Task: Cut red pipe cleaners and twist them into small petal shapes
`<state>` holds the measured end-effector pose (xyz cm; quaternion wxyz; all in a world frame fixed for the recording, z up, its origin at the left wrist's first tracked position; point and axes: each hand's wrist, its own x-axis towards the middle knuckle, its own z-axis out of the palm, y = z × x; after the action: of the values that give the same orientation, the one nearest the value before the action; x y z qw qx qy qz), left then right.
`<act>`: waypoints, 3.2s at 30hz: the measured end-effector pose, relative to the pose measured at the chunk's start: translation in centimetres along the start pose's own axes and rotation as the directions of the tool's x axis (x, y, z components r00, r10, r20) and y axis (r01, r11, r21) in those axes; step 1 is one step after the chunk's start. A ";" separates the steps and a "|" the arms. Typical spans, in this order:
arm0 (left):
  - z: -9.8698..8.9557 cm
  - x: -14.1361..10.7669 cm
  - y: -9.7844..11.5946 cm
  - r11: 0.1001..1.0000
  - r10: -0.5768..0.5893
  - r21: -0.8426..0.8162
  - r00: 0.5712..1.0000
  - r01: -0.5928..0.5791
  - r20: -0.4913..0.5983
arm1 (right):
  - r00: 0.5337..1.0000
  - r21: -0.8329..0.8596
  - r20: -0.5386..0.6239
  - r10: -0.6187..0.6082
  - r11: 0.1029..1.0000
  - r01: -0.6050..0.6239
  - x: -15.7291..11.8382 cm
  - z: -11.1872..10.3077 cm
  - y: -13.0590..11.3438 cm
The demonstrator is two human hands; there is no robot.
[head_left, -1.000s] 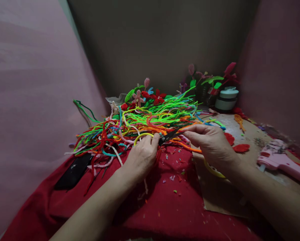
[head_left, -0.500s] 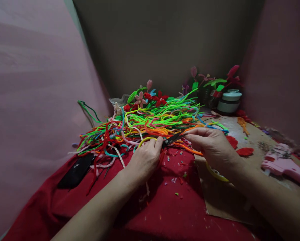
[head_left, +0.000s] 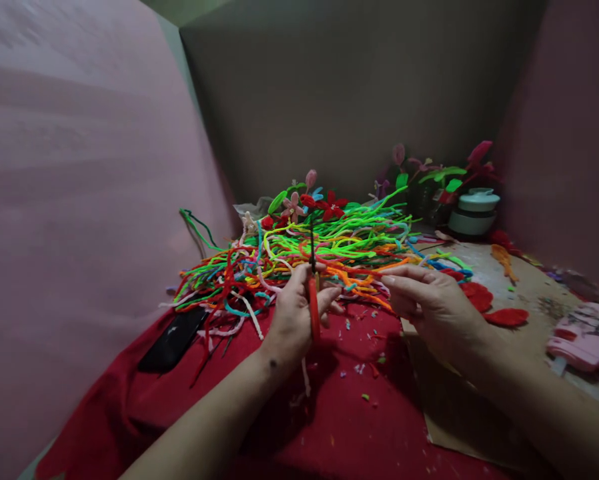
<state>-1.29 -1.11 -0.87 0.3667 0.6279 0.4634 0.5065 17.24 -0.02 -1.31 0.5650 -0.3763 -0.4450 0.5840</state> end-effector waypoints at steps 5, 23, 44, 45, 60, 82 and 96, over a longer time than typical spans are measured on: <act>-0.6 0.8 1.0 0.902 -0.160 -0.416 0.984 0.115 -0.075 | 0.950 -0.089 0.262 0.168 0.985 -0.150 -0.6 0.2 1.5; -0.3 0.2 1.6 0.847 -0.153 -0.520 0.988 0.115 -0.031 | 0.835 -0.214 0.393 0.386 0.921 -0.325 -1.2 1.0 1.6; -0.8 1.0 0.9 0.749 -0.186 -0.654 0.981 0.105 -0.056 | 0.762 -0.091 0.522 0.384 0.913 -0.397 -1.4 1.0 1.8; -0.5 0.8 0.9 0.747 -0.193 -0.653 0.981 0.125 -0.033 | 0.762 -0.068 0.532 0.368 0.916 -0.395 -1.5 1.1 1.7; 0.2 0.3 0.9 0.660 -0.295 -0.701 0.952 0.270 0.089 | 0.803 -0.029 0.482 0.350 0.923 -0.385 -1.8 1.2 1.5; 0.9 -0.1 0.5 0.711 -0.308 -0.635 0.945 0.302 0.105 | 0.921 -0.045 0.333 0.201 0.979 -0.198 -1.7 1.5 1.9; 0.7 0.0 0.4 0.811 -0.266 -0.520 0.960 0.269 0.082 | 0.941 -0.027 0.286 0.181 0.983 -0.181 -1.7 1.6 1.7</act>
<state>-0.52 -1.25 -0.66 0.5931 0.4333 0.3898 0.5555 15.28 -1.82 -2.52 0.4383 -0.3269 -0.4857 0.6820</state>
